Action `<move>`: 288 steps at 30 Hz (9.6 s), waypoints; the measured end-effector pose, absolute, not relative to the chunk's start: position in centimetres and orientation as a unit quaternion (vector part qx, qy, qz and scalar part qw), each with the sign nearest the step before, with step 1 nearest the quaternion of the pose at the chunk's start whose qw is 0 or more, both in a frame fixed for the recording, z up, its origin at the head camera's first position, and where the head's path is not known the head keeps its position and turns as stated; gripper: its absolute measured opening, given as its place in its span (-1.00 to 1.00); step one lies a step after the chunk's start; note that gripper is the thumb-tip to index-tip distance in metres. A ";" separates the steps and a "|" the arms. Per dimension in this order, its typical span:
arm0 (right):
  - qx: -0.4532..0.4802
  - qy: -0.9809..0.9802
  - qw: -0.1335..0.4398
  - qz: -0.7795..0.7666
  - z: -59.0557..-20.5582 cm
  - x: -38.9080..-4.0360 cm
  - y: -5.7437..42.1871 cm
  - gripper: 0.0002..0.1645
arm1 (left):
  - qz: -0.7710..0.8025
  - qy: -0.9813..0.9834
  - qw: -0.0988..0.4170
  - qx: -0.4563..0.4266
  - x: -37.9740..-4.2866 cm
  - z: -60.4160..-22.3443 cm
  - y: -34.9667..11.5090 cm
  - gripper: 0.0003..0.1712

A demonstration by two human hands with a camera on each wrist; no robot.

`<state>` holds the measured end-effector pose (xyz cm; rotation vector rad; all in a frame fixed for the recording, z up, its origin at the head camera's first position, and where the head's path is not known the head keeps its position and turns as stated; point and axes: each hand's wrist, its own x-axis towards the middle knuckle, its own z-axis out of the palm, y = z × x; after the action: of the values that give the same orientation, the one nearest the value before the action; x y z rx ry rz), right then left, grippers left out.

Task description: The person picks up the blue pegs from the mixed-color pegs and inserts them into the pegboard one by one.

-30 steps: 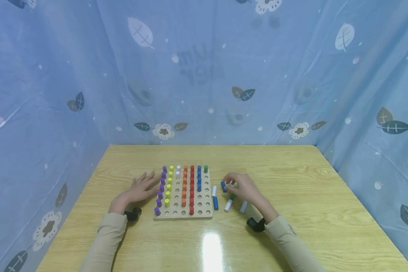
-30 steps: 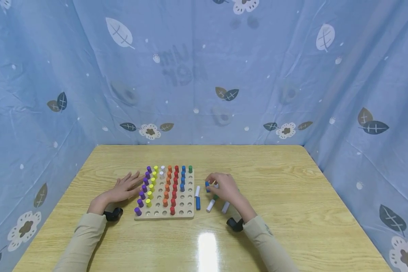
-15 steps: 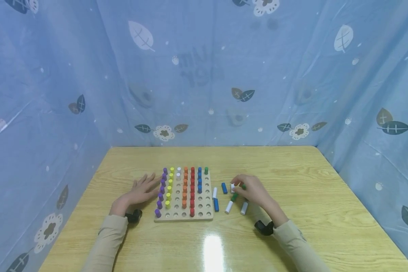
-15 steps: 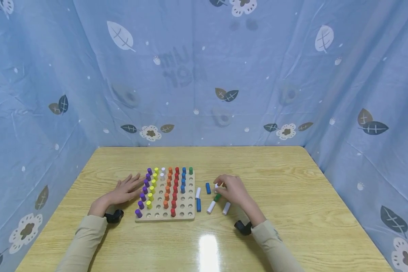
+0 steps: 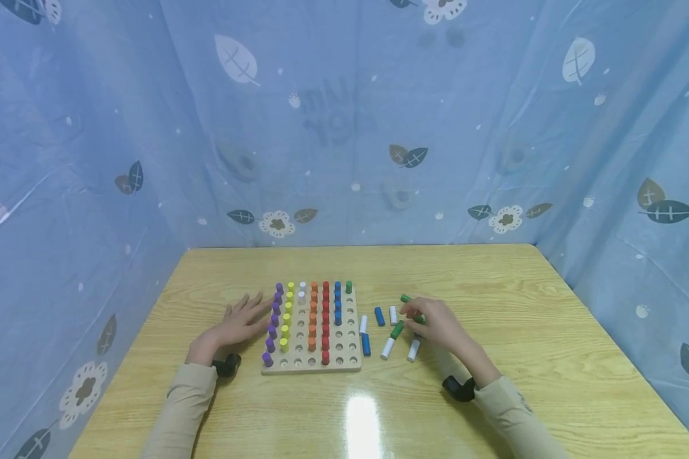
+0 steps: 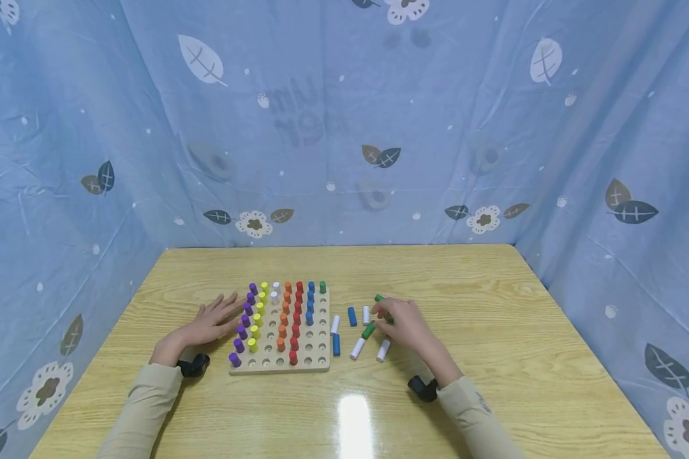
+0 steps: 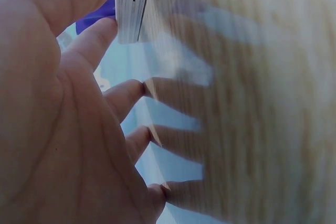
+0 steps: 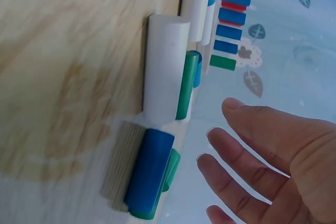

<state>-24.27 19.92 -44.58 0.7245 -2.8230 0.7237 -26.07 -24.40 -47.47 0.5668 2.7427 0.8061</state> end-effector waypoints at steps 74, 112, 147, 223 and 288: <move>0.271 -0.932 0.053 0.236 -44.3 -23.7 20.5 -0.74 | 0.264 0.939 0.115 0.188 -26.3 -47.9 -24.5 -0.28; 0.294 -0.909 0.055 0.291 -43.1 -25.0 14.4 -0.75 | 0.275 0.935 0.114 0.191 -26.0 -47.6 -24.4 -0.29; 0.312 -0.878 0.009 0.363 -44.0 -24.8 10.9 -0.78 | 0.274 0.935 0.115 0.193 -26.0 -47.6 -24.4 -0.30; 0.285 -0.885 -0.021 0.368 -44.4 -26.1 12.9 -0.74 | 0.268 0.938 0.114 0.191 -25.8 -47.7 -24.4 -0.29; 0.251 -0.921 -0.039 0.294 -46.4 -28.1 15.0 -0.59 | 0.263 0.940 0.108 0.190 -26.0 -48.1 -24.5 -0.30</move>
<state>-28.10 15.04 -46.40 0.8077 -2.9693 0.9476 -25.98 -24.50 -48.07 0.5589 2.7658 0.7746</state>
